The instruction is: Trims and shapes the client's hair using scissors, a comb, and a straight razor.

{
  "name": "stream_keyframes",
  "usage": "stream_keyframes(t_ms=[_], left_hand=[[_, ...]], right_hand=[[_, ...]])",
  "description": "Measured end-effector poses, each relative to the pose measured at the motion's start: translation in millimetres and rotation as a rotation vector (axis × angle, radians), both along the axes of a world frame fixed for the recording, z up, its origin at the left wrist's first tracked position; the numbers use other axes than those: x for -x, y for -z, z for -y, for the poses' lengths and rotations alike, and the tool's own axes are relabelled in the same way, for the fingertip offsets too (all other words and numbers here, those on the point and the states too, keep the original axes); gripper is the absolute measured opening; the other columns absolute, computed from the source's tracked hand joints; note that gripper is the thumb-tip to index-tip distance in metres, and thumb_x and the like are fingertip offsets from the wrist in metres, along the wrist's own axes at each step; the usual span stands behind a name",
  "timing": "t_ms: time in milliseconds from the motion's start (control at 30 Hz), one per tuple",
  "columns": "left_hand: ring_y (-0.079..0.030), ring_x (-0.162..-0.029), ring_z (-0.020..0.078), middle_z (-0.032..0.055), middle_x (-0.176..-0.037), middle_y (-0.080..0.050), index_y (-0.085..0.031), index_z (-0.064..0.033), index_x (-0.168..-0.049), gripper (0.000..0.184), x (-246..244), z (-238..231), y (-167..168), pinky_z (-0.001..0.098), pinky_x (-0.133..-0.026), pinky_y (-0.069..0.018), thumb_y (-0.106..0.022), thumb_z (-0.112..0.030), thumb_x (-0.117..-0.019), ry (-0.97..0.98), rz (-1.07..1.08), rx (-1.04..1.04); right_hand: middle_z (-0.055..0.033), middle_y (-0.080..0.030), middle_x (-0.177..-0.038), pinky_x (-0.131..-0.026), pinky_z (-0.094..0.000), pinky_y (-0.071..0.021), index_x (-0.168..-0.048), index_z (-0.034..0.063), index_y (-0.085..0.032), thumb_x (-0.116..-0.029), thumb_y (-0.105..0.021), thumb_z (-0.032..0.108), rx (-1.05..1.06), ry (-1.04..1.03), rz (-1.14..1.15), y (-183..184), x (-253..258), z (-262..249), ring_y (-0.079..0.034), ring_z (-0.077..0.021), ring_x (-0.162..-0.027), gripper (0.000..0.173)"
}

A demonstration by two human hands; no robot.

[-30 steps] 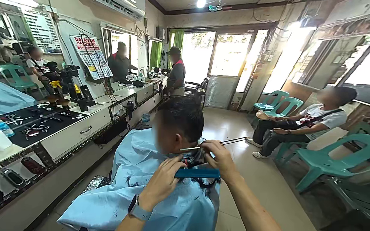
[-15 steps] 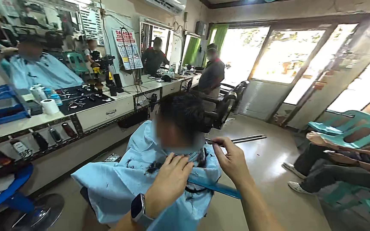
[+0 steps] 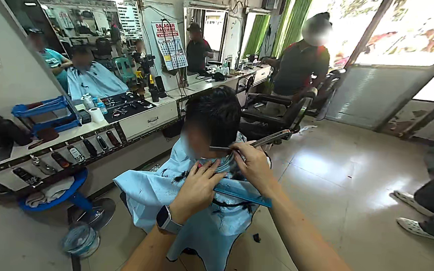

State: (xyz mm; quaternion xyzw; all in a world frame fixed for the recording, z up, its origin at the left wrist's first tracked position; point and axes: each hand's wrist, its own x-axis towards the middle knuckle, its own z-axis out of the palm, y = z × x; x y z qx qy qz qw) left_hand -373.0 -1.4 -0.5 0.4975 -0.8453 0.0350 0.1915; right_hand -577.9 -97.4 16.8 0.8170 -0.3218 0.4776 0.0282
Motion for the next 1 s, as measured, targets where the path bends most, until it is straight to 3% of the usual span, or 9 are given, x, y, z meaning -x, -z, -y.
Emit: stream_keyframes(t_ms=[267,667,933,1000], left_hand=[[-0.036,-0.151,0.0279,0.0026,-0.165,-0.037,-0.056,-0.0288,-0.148,0.051,1,4,-3,0.0617,-0.121,-0.0261,-0.054,-0.016,-0.0986,-0.031,0.01,-0.064],[-0.035,-0.152,0.0258,0.0004,-0.165,-0.038,-0.055,-0.0289,-0.148,0.05,-2,7,-4,0.0596,-0.121,-0.0261,-0.053,-0.018,-0.0992,-0.02,0.02,-0.101],[-0.038,-0.15,0.0238,-0.0015,-0.163,-0.041,-0.056,-0.0275,-0.147,0.047,-4,10,-4,0.0577,-0.121,-0.0279,-0.05,-0.019,-0.1011,-0.012,0.012,-0.109],[-0.038,-0.15,0.0233,-0.0015,-0.163,-0.041,-0.056,-0.0266,-0.147,0.047,-5,10,-5,0.058,-0.121,-0.0276,-0.05,-0.019,-0.1013,-0.004,0.003,-0.116]], right_hand=[[-0.0055,-0.075,-0.108,-0.102,-0.0478,-0.0492,-0.113,0.0088,-0.073,-0.1007,-0.056,0.01,0.077,-0.004,-0.018,1,-3,8,-0.07,-0.0207,-0.105,0.022],[-0.0068,-0.075,-0.11,-0.102,-0.0457,-0.0502,-0.112,0.0078,-0.074,-0.1009,-0.057,0.009,0.115,0.016,-0.025,2,-5,11,-0.071,-0.0212,-0.106,0.02],[-0.0074,-0.075,-0.114,-0.095,-0.0488,-0.0515,-0.11,0.0102,-0.074,-0.1008,-0.055,0.011,0.114,0.067,-0.17,-3,-2,9,-0.069,-0.0244,-0.112,0.021],[-0.0075,-0.075,-0.114,-0.099,-0.0487,-0.05,-0.11,0.0102,-0.074,-0.1013,-0.055,0.011,0.128,0.061,-0.156,-6,-1,8,-0.069,-0.0241,-0.113,0.021]])
